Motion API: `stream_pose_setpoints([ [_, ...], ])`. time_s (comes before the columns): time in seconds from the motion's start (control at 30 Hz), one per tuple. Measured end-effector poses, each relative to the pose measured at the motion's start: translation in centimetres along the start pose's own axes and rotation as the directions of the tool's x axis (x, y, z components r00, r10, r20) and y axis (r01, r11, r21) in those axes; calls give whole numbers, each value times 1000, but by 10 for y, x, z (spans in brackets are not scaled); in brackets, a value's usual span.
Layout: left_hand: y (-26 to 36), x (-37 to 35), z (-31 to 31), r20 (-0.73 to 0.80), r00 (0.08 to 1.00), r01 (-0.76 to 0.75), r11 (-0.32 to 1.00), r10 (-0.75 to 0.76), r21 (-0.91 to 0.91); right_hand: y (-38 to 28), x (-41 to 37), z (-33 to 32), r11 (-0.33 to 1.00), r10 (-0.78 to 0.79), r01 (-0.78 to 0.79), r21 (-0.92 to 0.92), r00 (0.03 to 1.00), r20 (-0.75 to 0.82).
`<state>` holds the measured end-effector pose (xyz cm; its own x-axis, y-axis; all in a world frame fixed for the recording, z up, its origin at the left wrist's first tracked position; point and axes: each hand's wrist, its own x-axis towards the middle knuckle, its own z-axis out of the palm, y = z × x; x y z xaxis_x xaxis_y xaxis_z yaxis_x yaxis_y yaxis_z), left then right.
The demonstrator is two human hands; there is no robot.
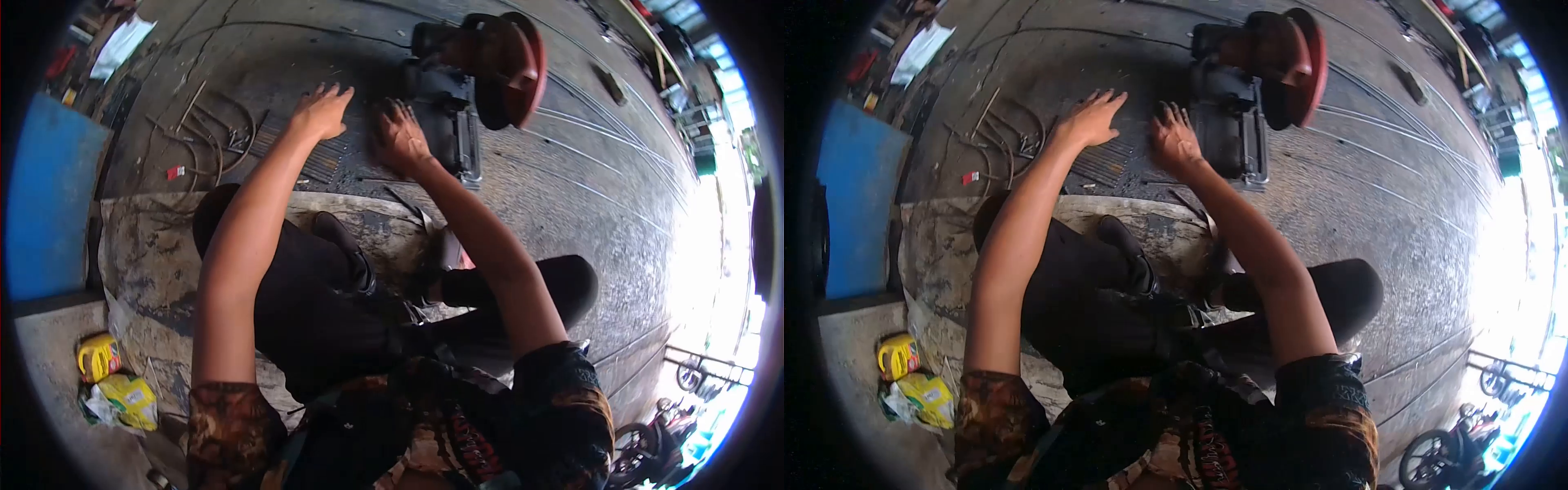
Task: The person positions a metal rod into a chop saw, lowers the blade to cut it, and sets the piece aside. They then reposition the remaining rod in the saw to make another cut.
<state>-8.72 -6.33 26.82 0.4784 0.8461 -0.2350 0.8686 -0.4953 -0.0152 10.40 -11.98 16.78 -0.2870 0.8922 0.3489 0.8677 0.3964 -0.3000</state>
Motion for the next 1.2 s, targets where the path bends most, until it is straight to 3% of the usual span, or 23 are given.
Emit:
stream_pose_setpoints([
  [0.07, 35, 4, -15, -70, 994, -82, 996, 84, 22, 16, -14, -42, 999, -8, -1, -53, 985, -170],
  [0.13, 68, 9, -27, -290, 926, -245, 969, 241, 23, 39, -31, -79, 980, -15, -21, -196, 984, -180],
  [0.2, 101, 13, -42, -341, 892, -300, 953, 295, 41, 55, -46, -116, 975, -10, -49, -219, 965, -261],
  [0.3, 141, 20, -55, -548, 714, -494, 868, 436, 48, 66, -69, -162, 957, 41, -127, -259, 949, -313],
  [0.33, 152, 24, -59, -549, 701, -512, 857, 455, 55, 67, -76, -176, 952, 54, -146, -268, 945, -323],
  [0.4, 175, 31, -68, -645, 593, -557, 824, 483, 105, 70, -90, -196, 962, 186, -246, -120, 908, -375],
  [0.53, 211, 47, -78, -743, 444, -623, 768, 501, 146, 91, -106, -215, 880, 364, -448, -158, 850, -380],
  [0.67, 230, 81, -66, -755, 408, -591, 779, 513, 210, 115, -100, -221, 856, 434, -495, -148, 844, -315],
  [0.7, 230, 85, -62, -704, 490, -550, 809, 513, 207, 125, -95, -216, 857, 455, -505, -99, 833, -315],
  [0.87, 242, 118, -49, -739, 474, -520, 830, 478, 203, 183, -73, -169, 888, 444, -458, 23, 845, -298],
  [1.0, 240, 141, -61, -786, 424, -453, 857, 449, 245, 189, -55, -173, 915, 361, -404, -2, 819, -446],
  [1.07, 240, 154, -73, -863, 330, -500, 846, 383, 184, 193, -41, -187, 911, 371, -413, -17, 835, -408],
  [1.1, 244, 144, -94, -858, 407, -456, 884, 314, 107, 196, -33, -191, 909, 378, -417, -11, 835, -401],
  [1.13, 240, 155, -101, -789, 497, -409, 899, 361, 154, 198, -22, -194, 906, 363, -422, -32, 815, -451],
  [1.2, 234, 174, -118, -800, 493, -416, 900, 343, 130, 201, -1, -205, 902, 351, -429, -49, 795, -494],
])
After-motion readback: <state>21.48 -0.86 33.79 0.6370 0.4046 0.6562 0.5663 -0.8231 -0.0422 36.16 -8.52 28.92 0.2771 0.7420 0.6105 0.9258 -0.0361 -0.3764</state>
